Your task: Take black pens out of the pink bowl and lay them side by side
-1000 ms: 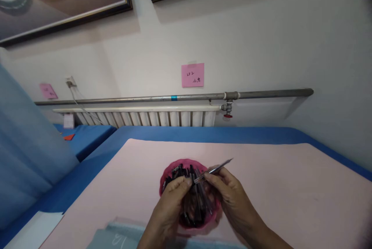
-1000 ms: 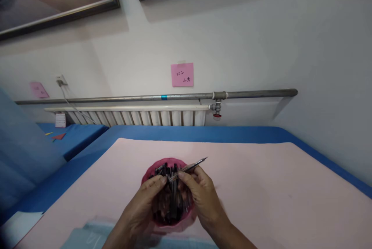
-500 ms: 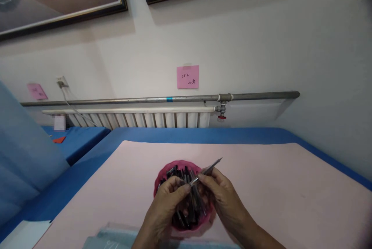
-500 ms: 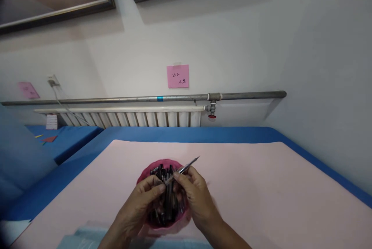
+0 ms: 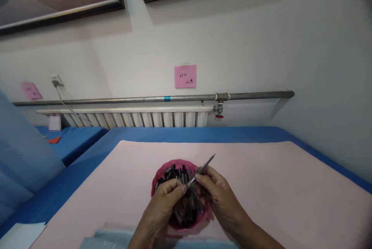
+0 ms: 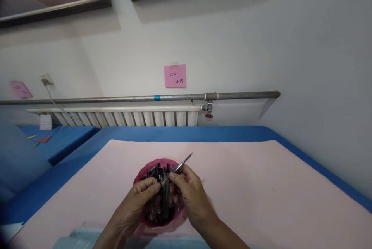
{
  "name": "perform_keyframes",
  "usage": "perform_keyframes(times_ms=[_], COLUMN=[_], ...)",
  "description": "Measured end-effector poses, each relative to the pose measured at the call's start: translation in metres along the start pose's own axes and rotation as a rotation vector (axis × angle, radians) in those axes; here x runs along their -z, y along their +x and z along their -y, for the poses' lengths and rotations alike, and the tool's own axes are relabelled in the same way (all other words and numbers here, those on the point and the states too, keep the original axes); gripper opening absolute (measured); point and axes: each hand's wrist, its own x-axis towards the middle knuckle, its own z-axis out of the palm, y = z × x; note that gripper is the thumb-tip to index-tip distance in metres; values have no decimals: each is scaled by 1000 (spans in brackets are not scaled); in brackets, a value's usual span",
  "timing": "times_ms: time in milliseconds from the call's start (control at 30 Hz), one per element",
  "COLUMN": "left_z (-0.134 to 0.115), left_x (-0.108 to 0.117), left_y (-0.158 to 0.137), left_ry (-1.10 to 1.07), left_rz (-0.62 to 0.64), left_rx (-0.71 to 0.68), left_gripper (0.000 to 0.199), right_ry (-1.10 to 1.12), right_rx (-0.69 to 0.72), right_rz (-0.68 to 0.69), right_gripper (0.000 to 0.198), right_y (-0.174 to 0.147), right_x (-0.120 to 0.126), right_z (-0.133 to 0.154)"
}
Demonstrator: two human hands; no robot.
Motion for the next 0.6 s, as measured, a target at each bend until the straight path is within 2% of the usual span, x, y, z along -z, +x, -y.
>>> perform_keyframes(times_ms=[167,233,333,400,467,600], left_z=[-5,-10,-17,-19,-18,-14], left_x=[2,9,28,40,48,52], left_y=[-2,-1,0,1,3,6], left_ry=[155,220,334,437,567,851], left_rz=[-39,-165,-439,-518,-544,-492], left_rx=[-40,-70,-182,-212,-234,-281], left_gripper=[35,35,33,26,20,11], right_ry=[-25,-42,-77,-135,-195,-245], right_rx=[2,19,58,40,13,4], right_rz=[-15,-59,-118,-139,-149,-159], right_gripper=[22,21,18,16,16,14], right_y=[2,5,9,12,13,12], right_x=[2,4,11,14,16,15], right_z=[3,6,11,11,10,7])
